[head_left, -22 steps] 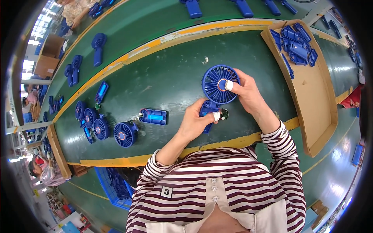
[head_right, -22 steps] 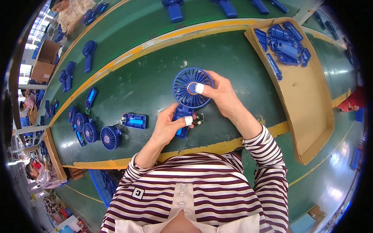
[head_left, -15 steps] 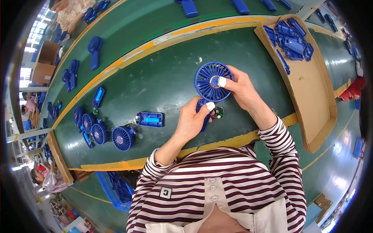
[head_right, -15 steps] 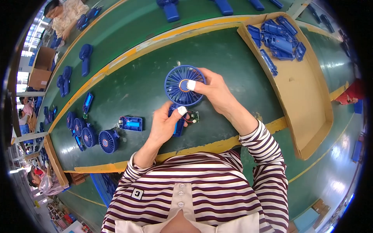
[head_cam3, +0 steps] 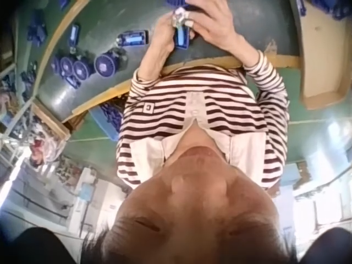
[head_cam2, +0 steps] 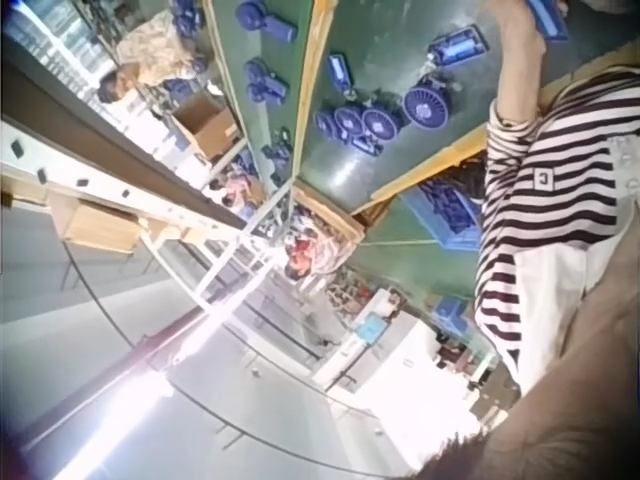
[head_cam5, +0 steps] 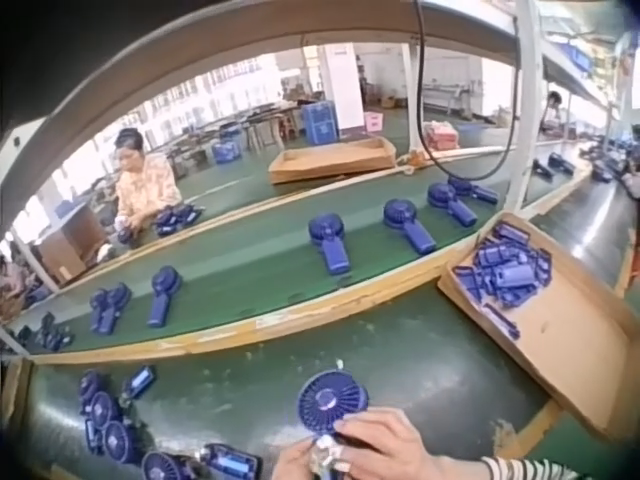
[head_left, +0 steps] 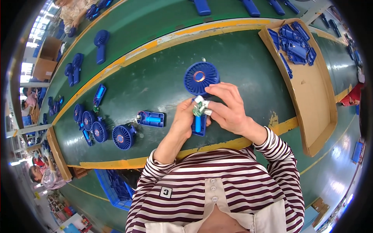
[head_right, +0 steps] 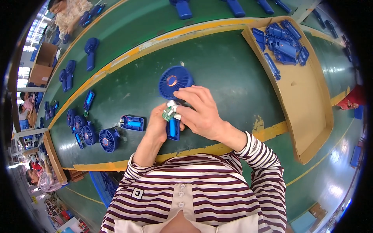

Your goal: The person assembles portable fans on a conveyor line, fitting the internal components and wires into the fan bodies, snapping on the plastic covers, testing the fans, and placing the assembled fans onto the conveyor belt.

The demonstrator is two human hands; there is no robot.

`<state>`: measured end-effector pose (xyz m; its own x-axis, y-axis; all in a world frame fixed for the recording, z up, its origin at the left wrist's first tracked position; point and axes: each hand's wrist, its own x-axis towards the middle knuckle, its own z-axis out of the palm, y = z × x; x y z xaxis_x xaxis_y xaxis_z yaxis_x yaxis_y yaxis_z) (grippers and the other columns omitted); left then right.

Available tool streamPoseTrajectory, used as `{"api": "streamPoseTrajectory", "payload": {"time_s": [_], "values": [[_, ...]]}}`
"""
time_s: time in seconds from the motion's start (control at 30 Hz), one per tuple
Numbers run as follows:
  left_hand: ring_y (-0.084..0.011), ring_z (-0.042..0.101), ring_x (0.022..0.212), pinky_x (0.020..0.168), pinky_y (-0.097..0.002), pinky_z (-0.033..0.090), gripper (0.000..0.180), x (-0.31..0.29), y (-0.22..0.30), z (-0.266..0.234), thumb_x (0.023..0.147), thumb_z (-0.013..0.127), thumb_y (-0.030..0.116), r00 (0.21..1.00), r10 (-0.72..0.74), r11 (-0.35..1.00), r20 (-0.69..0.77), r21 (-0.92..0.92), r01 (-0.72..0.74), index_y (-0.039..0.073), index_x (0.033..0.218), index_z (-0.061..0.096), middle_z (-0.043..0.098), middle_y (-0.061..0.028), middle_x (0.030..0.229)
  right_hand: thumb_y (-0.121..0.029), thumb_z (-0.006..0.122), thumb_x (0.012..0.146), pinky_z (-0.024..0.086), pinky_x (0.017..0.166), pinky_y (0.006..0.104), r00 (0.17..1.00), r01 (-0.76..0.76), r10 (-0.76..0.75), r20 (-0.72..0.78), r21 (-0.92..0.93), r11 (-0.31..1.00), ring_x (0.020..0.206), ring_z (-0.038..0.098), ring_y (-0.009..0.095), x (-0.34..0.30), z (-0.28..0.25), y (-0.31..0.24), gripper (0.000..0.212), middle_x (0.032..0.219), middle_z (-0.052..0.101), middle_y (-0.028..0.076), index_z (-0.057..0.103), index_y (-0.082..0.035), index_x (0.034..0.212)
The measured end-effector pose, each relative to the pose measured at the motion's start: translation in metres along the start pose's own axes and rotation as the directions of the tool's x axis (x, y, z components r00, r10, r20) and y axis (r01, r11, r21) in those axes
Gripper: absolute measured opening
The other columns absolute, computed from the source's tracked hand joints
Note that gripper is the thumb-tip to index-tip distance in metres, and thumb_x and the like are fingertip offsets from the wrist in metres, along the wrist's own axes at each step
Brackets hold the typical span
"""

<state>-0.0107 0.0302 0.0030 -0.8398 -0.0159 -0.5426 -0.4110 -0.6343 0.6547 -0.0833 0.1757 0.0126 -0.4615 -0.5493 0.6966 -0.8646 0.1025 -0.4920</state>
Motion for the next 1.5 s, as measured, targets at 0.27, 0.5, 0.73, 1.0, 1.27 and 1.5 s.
{"api": "streamPoseTrajectory", "payload": {"time_s": [0.27, 0.5, 0.73, 1.0, 1.27, 1.5], "values": [[-0.0225, 0.06, 0.051, 0.043, -0.0306, 0.051, 0.017, 0.001, -0.009, 0.005, 0.087, 0.049, 0.014, 0.992, -0.126, 0.992, 0.006, 0.018, 0.126, -0.003, 0.088, 0.053, 0.06, -0.0139, 0.068, -0.002, 0.063, 0.061, 0.037, 0.09, 0.0465, 0.979, 0.019, -0.013, 0.203, -0.028, 0.999, 0.098, 0.054, 0.029, 0.012, -0.004, 0.002, 0.019, 0.101, 0.058, 0.01, 0.058, -0.002, 0.079], [-0.0228, 0.061, 0.054, 0.046, -0.0318, 0.052, 0.022, 0.004, -0.012, 0.005, 0.086, 0.052, 0.019, 0.991, -0.131, 0.99, -0.009, 0.041, 0.132, -0.004, 0.088, 0.054, 0.06, -0.0144, 0.073, -0.001, 0.062, 0.059, 0.034, 0.092, 0.0487, 0.965, -0.025, 0.035, 0.259, -0.043, 0.999, 0.1, 0.053, 0.028, 0.013, -0.007, 0.002, 0.019, 0.098, 0.056, 0.009, 0.056, -0.003, 0.077], [-0.0192, 0.059, 0.086, 0.076, -0.0335, 0.049, 0.024, 0.006, -0.011, 0.012, 0.09, 0.043, 0.017, 0.985, 0.047, 0.995, -0.168, -0.083, -0.062, -0.001, 0.101, 0.054, 0.06, -0.0109, 0.094, -0.003, 0.062, 0.057, 0.033, 0.094, 0.0504, 0.999, 0.049, -0.044, 0.031, -0.175, 0.983, 0.094, 0.056, 0.027, -0.016, 0.002, 0.003, 0.019, 0.094, 0.057, 0.009, 0.057, -0.005, 0.075], [-0.0123, 0.057, 0.082, 0.072, -0.0258, 0.047, 0.022, 0.003, -0.008, 0.02, 0.09, 0.045, 0.017, 0.991, 0.055, 0.983, -0.12, -0.165, -0.075, 0.002, 0.103, 0.056, 0.06, -0.006, 0.093, -0.005, 0.062, 0.059, 0.03, 0.097, 0.0513, 0.996, 0.09, -0.093, -0.004, -0.217, 0.972, 0.091, 0.058, 0.024, -0.025, 0.005, 0.008, 0.017, 0.086, 0.058, 0.006, 0.059, -0.004, 0.076], [-0.0091, 0.055, 0.07, 0.058, -0.0222, 0.044, 0.019, 0.005, -0.011, 0.023, 0.089, 0.044, 0.012, 0.983, 0.062, 0.989, -0.171, -0.125, -0.084, 0.002, 0.097, 0.058, 0.06, -0.0028, 0.084, -0.005, 0.061, 0.062, 0.036, 0.09, 0.048, 0.99, 0.045, -0.017, 0.138, -0.198, 0.979, 0.086, 0.058, 0.025, -0.015, -0.002, 0.007, 0.018, 0.086, 0.057, 0.009, 0.057, -0.002, 0.08], [-0.01, 0.05, 0.056, 0.046, -0.023, 0.036, 0.023, 0.013, -0.019, 0.004, 0.088, 0.04, 0.017, 0.981, -0.027, 0.995, -0.194, -0.095, 0.009, 0.001, 0.088, 0.056, 0.056, -0.0036, 0.073, 0.01, 0.055, 0.064, 0.049, 0.06, 0.0345, 0.93, -0.276, 0.266, 0.252, 0.004, 0.961, 0.08, 0.056, 0.032, 0.007, -0.014, 0.001, 0.023, 0.098, 0.051, 0.015, 0.053, 0.003, 0.086]]}}
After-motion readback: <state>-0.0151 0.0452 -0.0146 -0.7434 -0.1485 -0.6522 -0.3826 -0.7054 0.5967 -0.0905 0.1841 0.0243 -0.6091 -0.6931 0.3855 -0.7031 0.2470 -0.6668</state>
